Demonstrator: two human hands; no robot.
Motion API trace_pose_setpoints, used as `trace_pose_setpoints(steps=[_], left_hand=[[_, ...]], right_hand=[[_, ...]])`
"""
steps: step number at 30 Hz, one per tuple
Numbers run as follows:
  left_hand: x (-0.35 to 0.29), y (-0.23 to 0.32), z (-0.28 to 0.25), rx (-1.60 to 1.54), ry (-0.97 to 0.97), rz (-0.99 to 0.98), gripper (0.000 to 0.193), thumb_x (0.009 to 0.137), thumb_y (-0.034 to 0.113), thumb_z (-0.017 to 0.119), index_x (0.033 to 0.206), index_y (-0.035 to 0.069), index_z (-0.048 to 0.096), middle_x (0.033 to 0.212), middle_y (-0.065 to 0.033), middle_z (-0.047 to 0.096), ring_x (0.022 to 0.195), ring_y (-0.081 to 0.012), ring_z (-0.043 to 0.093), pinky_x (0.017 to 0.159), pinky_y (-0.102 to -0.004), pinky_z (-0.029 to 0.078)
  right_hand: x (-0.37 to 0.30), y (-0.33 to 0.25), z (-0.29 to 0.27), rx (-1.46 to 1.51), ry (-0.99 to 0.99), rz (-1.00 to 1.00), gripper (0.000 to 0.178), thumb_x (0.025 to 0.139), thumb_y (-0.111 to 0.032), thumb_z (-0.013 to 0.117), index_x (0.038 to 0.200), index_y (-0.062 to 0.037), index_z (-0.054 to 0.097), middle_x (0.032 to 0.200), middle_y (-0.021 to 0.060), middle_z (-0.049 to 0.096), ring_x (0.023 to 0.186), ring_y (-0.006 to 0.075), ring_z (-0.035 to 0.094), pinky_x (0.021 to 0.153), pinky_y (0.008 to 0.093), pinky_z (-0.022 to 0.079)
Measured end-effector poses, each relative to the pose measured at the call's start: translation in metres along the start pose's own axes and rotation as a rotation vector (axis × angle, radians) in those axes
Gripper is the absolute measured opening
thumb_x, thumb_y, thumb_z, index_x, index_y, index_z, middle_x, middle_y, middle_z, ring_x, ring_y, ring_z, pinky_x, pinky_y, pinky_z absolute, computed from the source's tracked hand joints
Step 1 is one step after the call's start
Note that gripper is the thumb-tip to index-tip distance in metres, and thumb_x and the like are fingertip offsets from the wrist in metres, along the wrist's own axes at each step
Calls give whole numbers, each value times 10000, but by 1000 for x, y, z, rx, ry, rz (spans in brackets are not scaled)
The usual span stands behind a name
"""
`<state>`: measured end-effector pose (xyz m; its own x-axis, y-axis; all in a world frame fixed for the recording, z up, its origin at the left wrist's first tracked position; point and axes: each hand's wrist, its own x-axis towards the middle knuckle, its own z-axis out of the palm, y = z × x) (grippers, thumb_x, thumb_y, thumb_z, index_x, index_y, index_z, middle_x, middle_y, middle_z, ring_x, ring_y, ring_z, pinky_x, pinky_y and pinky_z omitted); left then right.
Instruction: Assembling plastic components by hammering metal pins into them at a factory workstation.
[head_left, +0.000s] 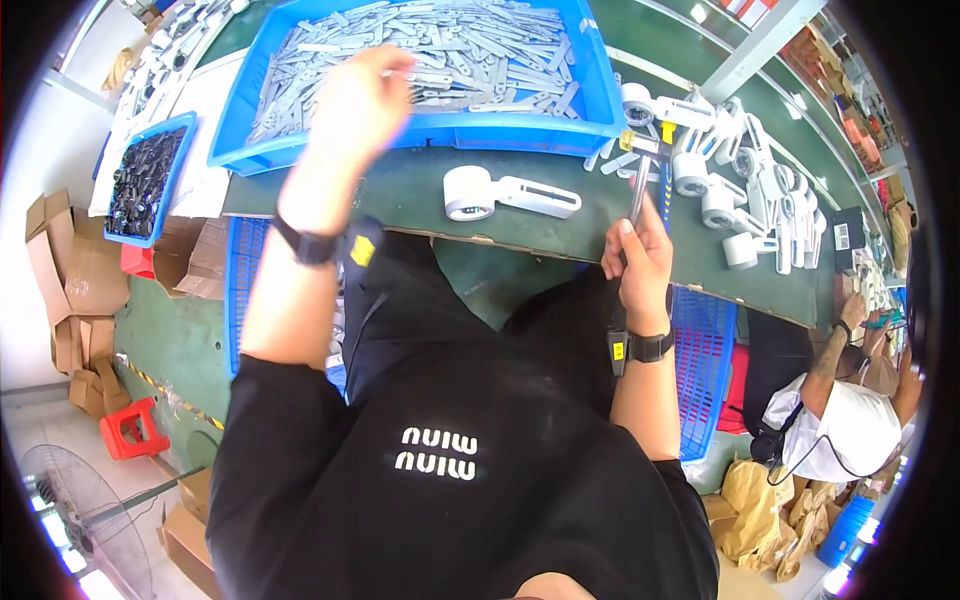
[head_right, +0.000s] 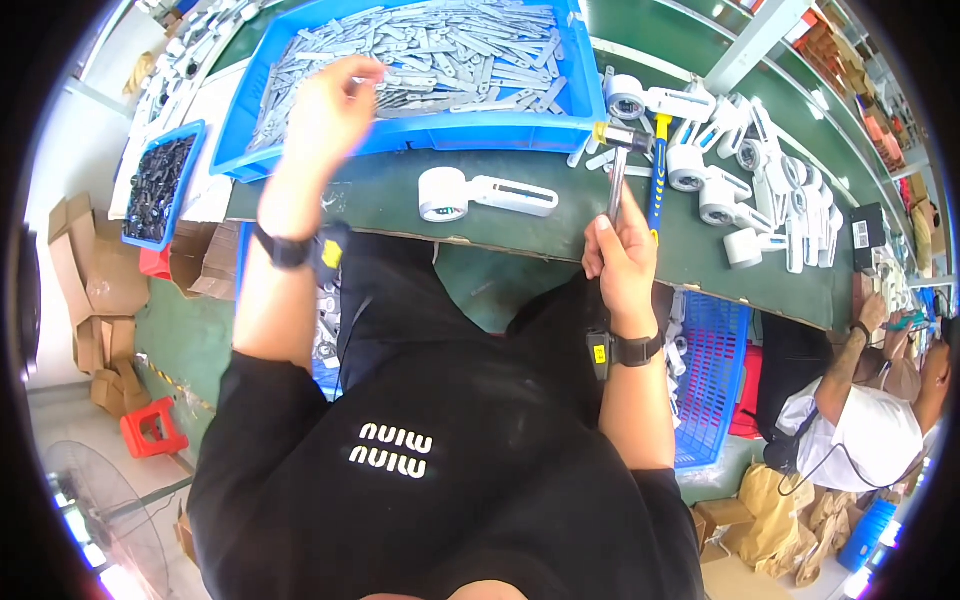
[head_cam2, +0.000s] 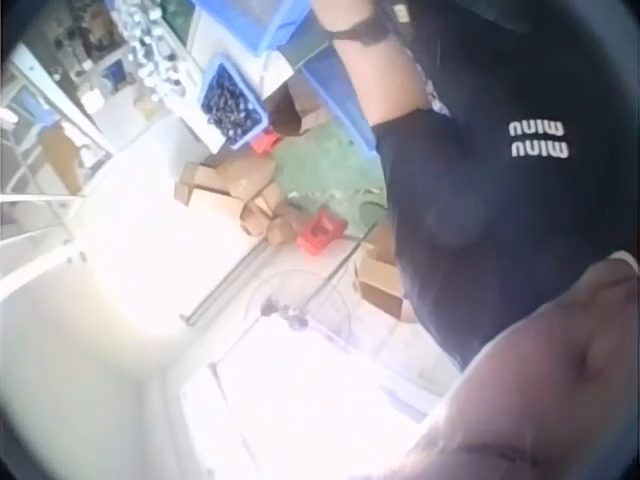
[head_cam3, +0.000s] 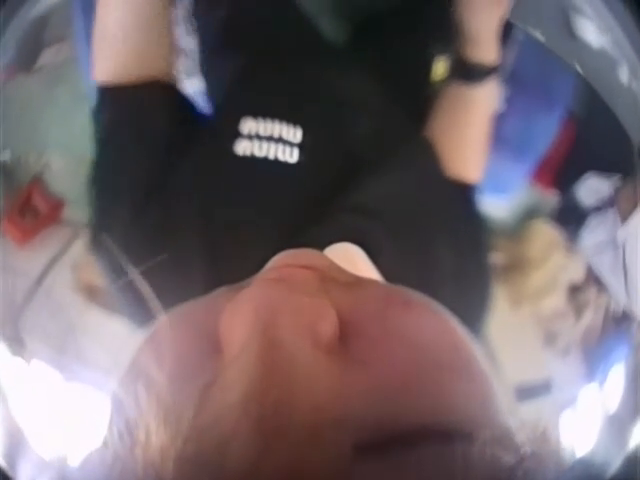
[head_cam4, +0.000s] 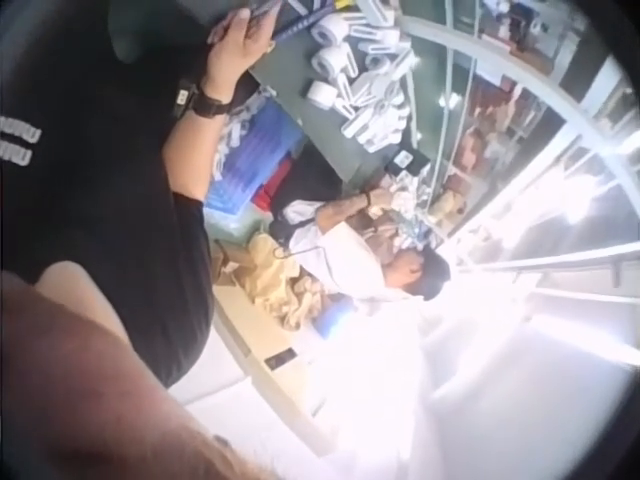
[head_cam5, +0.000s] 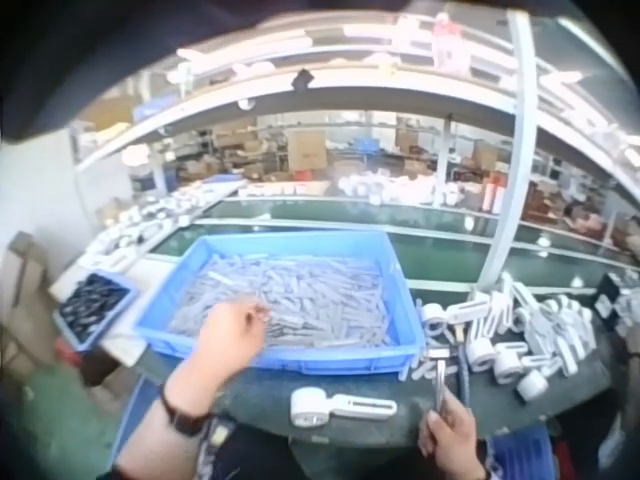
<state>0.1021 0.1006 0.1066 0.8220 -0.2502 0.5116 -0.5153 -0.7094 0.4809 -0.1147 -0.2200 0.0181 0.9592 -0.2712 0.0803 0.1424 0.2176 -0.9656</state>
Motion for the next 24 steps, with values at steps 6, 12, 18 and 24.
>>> trace_pose_setpoints(steps=[6,12,18,24], left_hand=[[64,-140,-30,509,-464,-21,230,937,131,711,1126,91,836,1117,-223,811,1107,-397,776,977,-495,613],[67,-149,-13,382,-597,-7,236,869,124,819,1101,89,840,1059,-178,825,1026,-369,785,926,-476,616],[68,-139,-19,304,-607,33,197,878,144,847,1051,51,841,1018,-173,832,988,-330,801,898,-435,614],[72,-131,-8,239,-573,53,214,941,105,740,1134,60,822,1046,-179,825,1012,-359,787,924,-447,607]], right_hand=[[1,3,-7,30,-66,90,504,1130,-65,569,1623,7,495,779,-22,522,571,49,447,518,238,411],[0,4,-7,4,-36,83,485,1131,-66,575,1606,3,507,784,-28,528,577,42,445,521,231,409],[0,4,-8,8,-51,93,481,1128,-61,574,1601,4,511,791,-28,534,584,38,446,526,226,410],[-1,5,-7,7,-66,72,475,1125,-59,579,1592,5,522,797,-26,544,583,35,447,527,221,411]])
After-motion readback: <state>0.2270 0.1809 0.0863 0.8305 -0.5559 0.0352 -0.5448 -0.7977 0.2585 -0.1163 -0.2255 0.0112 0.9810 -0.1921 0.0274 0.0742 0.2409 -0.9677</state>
